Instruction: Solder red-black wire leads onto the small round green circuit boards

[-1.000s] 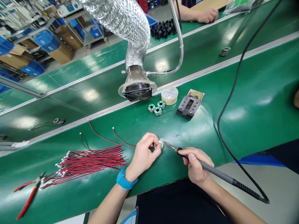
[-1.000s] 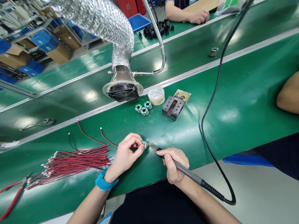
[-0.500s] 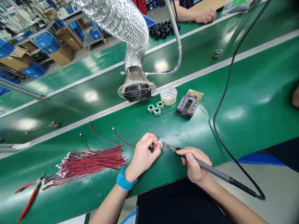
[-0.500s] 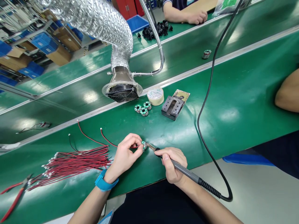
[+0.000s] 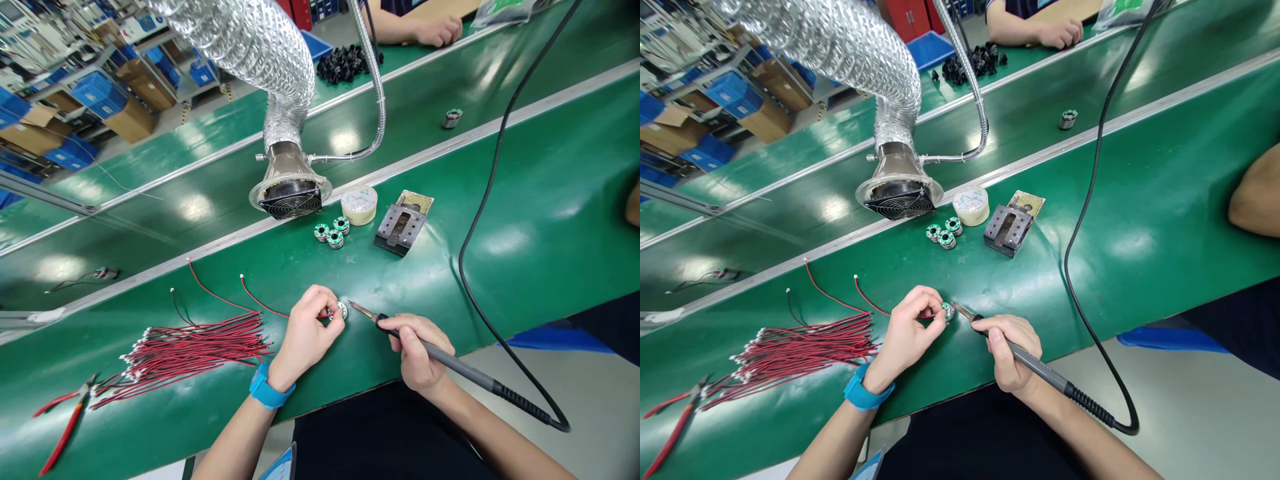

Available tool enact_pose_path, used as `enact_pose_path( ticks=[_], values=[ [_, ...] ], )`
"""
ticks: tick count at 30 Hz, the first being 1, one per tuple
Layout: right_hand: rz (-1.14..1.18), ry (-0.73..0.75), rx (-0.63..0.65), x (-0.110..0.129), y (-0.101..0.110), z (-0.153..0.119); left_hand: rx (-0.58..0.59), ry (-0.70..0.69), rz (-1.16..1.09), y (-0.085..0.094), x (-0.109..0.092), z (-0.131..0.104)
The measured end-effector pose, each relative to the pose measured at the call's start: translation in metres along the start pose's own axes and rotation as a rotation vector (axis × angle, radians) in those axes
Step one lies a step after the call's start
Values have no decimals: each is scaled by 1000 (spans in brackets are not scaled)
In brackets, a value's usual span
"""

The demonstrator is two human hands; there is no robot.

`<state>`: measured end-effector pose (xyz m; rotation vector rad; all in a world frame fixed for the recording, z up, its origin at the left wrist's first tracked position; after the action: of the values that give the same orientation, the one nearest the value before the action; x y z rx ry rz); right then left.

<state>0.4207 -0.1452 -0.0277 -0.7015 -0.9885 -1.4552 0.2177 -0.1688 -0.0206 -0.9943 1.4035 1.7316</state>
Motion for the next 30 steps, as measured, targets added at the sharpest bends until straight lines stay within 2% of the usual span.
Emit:
enact_pose_path(
  ticks=[8,15,19,21,25,27,28,30],
  values=[
    [-10,8,6,3,1,0,0,6,-3,0,0,0],
    [-57,-61,24,-5,-5,2,9,13,11,1,1,0],
    [-121,11,59,-6,-16,14,41,4,123,-1,-2,-1],
    [-200,71,77,-5,-23,27,88,12,252,-3,-4,-5],
    [-348,147,110,-7,-44,60,309,-7,586,-11,-7,-11],
    [-392,174,118,-11,-58,73,394,-29,732,-4,-6,-4],
    [-413,188,112,-13,-65,78,415,-32,798,5,-3,4],
    [-437,224,88,-15,-77,86,408,12,937,38,7,28]
  ],
)
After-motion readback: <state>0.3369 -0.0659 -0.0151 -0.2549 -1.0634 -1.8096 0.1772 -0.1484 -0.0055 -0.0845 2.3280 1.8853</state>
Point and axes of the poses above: each hand's wrist, its own z-axis towards the middle knuckle, its own y-axis out of the back of the hand, x = y × z, the point moved 9 cm from there along z, towards the middle knuckle, and after that the axes turned 9 degrees about -z, right-handed, at the moved point
